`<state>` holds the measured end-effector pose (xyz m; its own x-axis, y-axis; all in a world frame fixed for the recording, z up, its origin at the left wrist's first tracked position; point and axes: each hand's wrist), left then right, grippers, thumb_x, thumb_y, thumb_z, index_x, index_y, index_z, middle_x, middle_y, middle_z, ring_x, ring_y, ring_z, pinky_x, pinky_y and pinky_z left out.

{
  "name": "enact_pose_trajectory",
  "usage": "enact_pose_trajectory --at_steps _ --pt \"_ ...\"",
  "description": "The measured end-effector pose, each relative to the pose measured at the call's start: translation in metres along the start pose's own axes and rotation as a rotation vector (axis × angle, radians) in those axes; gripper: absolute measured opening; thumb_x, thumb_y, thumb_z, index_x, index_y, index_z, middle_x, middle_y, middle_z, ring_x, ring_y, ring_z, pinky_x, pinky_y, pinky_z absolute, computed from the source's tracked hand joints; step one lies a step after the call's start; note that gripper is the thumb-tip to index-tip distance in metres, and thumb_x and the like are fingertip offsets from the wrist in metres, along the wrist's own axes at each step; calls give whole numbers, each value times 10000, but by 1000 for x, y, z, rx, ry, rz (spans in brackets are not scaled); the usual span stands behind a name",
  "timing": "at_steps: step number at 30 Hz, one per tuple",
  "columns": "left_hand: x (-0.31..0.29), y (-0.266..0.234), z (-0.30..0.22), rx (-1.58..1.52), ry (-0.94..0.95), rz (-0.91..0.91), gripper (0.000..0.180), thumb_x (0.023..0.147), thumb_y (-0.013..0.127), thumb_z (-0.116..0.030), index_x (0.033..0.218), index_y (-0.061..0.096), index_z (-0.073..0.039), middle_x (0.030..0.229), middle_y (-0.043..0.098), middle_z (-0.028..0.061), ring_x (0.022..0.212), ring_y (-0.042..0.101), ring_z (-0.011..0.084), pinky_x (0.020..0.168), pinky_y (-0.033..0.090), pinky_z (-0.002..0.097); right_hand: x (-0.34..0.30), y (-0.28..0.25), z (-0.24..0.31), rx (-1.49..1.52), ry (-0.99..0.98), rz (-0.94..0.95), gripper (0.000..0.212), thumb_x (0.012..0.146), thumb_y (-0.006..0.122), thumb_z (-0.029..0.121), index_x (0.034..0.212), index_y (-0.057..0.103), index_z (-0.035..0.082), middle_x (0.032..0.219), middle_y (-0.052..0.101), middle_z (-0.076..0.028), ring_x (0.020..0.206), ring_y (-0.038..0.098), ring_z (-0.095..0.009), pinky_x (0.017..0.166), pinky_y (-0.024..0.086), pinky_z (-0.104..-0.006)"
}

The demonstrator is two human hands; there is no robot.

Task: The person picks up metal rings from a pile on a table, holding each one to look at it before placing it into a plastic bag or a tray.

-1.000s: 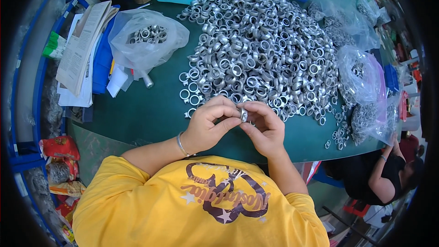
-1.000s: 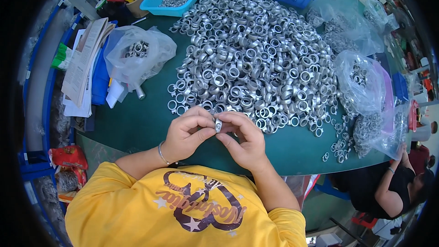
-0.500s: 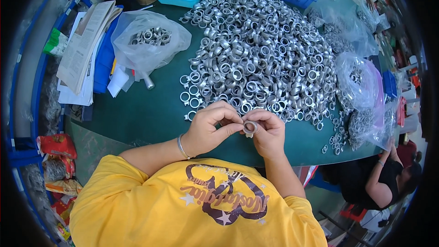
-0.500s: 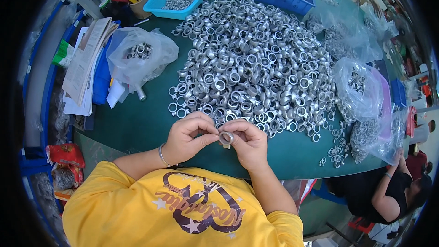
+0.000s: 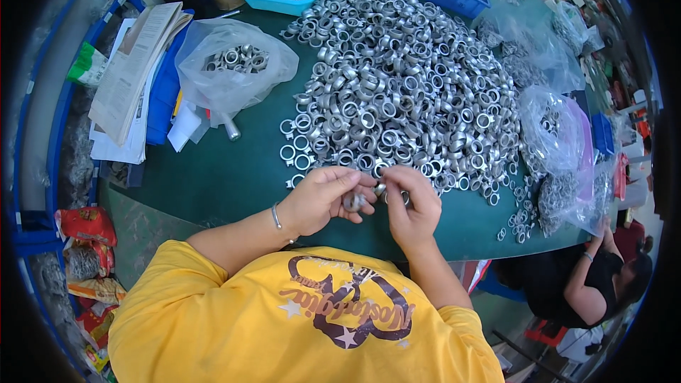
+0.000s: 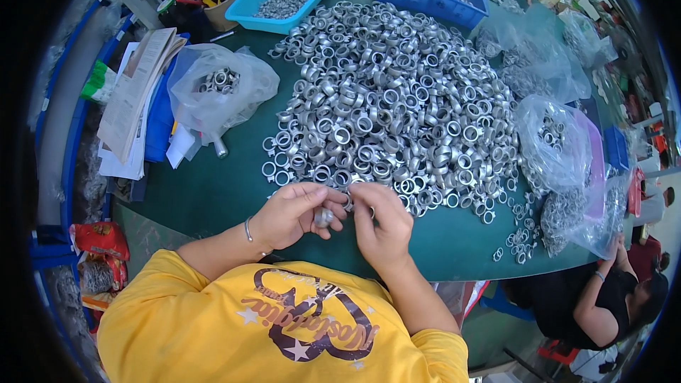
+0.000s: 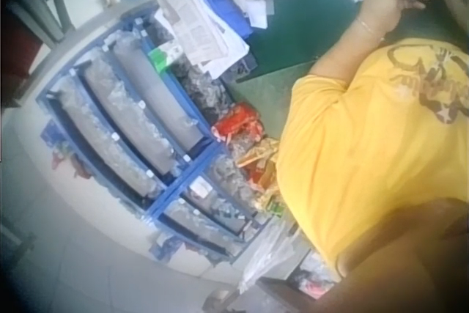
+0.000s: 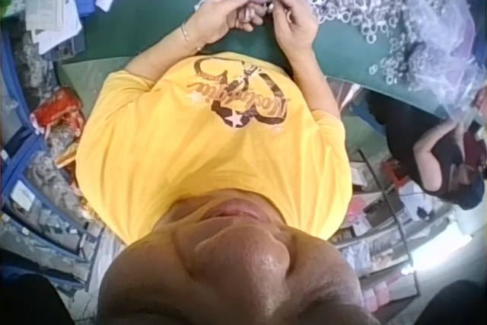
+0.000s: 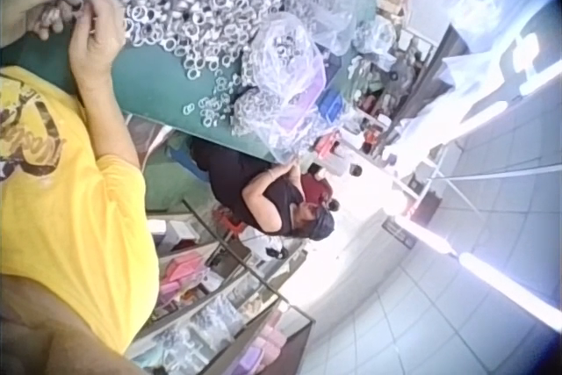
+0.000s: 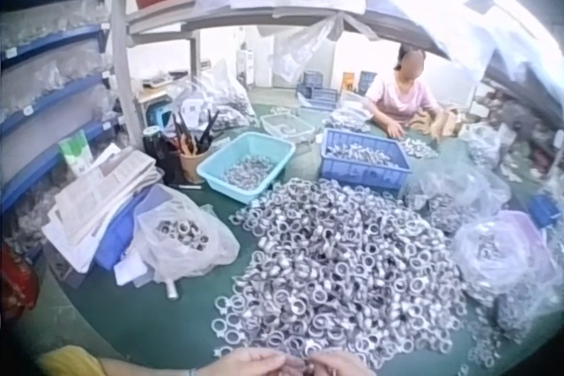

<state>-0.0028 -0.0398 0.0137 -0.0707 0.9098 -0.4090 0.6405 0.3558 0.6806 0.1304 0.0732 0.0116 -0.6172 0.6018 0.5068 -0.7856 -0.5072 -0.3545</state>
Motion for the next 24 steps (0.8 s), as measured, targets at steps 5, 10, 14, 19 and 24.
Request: enact_pose_trajectory --at_steps 5,10,14,19,24 --pt "1 -21 5 -53 127 -21 297 958 387 -200 1070 550 22 913 609 98 818 606 175 646 523 289 13 6 -17 -270 -27 63 128 722 650 -2 843 614 20 810 585 -78 707 554 -255 625 436 -339" --pt "0 -7 -3 -154 170 -91 291 964 351 -156 1118 510 33 969 596 128 863 611 207 764 518 323 21 17 -17 -553 -63 154 119 710 685 143 787 630 70 771 553 -49 735 525 -242 642 370 -350" --pt "-3 -6 -5 -124 160 -108 232 942 422 -137 1086 528 9 949 597 105 848 604 185 717 521 302 16 15 -17 -258 114 124 101 719 647 14 816 621 23 779 580 -75 671 559 -205 591 438 -297" --pt "-1 -4 -3 230 120 -136 124 865 581 -109 950 556 -23 790 574 34 649 551 103 562 462 213 6 12 -12 222 392 89 137 774 585 -54 899 607 -3 801 578 -36 636 546 -51 530 436 -175" --pt "0 1 -1 315 11 -69 139 863 599 -151 897 590 -16 728 586 29 605 558 84 505 446 188 -2 12 -4 332 374 15 141 744 614 -82 865 595 -10 841 587 -56 681 567 -66 562 465 -172"
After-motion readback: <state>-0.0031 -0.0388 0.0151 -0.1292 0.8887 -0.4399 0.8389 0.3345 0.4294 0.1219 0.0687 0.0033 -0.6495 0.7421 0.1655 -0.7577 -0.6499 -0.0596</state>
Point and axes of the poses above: each hand's wrist, its own x-axis towards the middle knuckle, its own y-axis out of the palm, z = x × y
